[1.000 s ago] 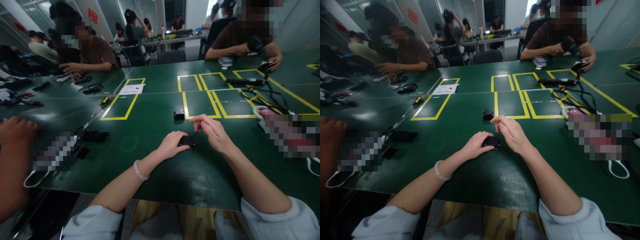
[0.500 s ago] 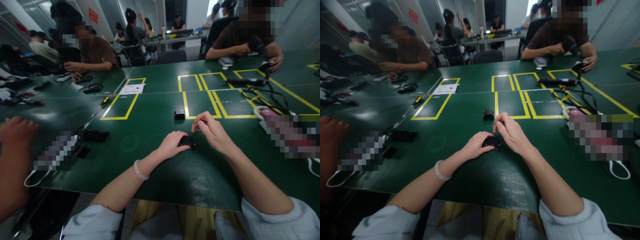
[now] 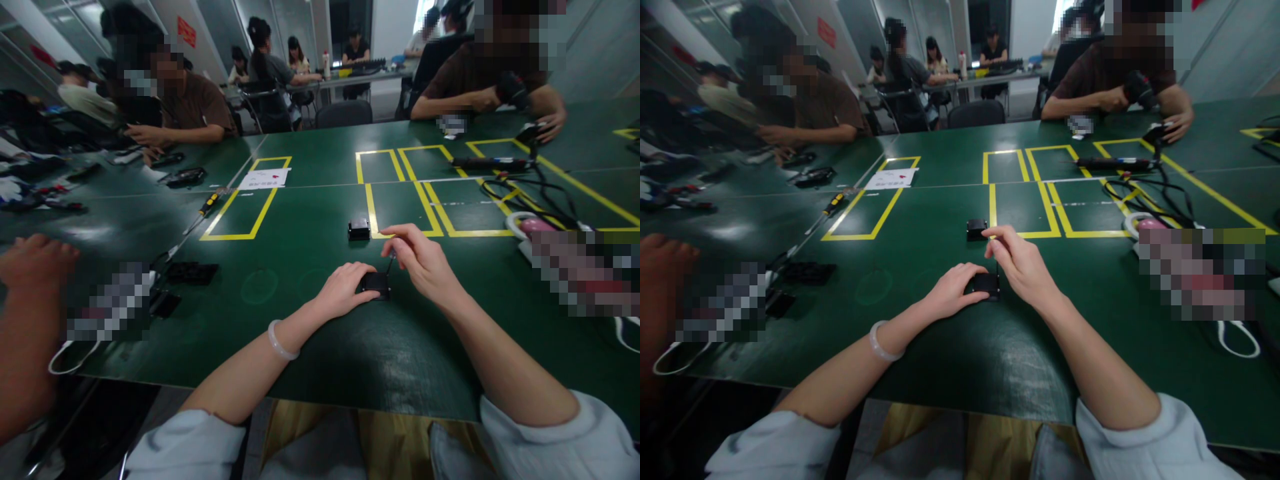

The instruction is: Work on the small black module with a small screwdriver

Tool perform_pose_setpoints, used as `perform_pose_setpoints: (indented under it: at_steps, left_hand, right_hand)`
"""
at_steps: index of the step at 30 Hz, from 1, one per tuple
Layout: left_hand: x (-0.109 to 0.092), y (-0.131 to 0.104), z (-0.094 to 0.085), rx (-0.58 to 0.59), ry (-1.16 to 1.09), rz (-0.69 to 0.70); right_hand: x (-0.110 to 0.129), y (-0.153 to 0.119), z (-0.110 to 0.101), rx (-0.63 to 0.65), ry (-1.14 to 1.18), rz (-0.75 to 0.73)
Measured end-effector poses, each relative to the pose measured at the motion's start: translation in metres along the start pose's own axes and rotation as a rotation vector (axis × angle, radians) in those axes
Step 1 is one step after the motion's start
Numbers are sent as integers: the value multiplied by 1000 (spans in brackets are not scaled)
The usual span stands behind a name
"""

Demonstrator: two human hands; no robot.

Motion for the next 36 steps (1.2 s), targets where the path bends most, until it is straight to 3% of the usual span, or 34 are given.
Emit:
perform_pose_setpoints:
  at_steps: [6, 12, 17, 25, 36]
  left_hand:
    - [1, 0, 1, 1, 8, 7]
    - [0, 1, 1, 1, 12, 5]
    - [-1, 1, 1, 0, 14, 4]
    - [-3, 1, -1, 8, 21, 6]
    - [-2, 0, -1, 2, 18, 6]
  right_hand:
    - [-15, -2, -7, -123, 171, 73]
    - [-12, -5, -22, -254, 40, 37]
    - [-7, -5, -19, -208, 24, 42]
    - [-12, -5, -6, -119, 226, 104]
    - [-8, -4, -6, -105, 300, 59]
Point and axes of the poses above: each hand's wrist, its own y-axis towards the middle knuckle, its own z-axis out of the palm, x = y × z, the point moved 10 cm from there along y, towards the middle knuckle, and after that the axes turned 1 degree about -x, right-handed, at the moved point
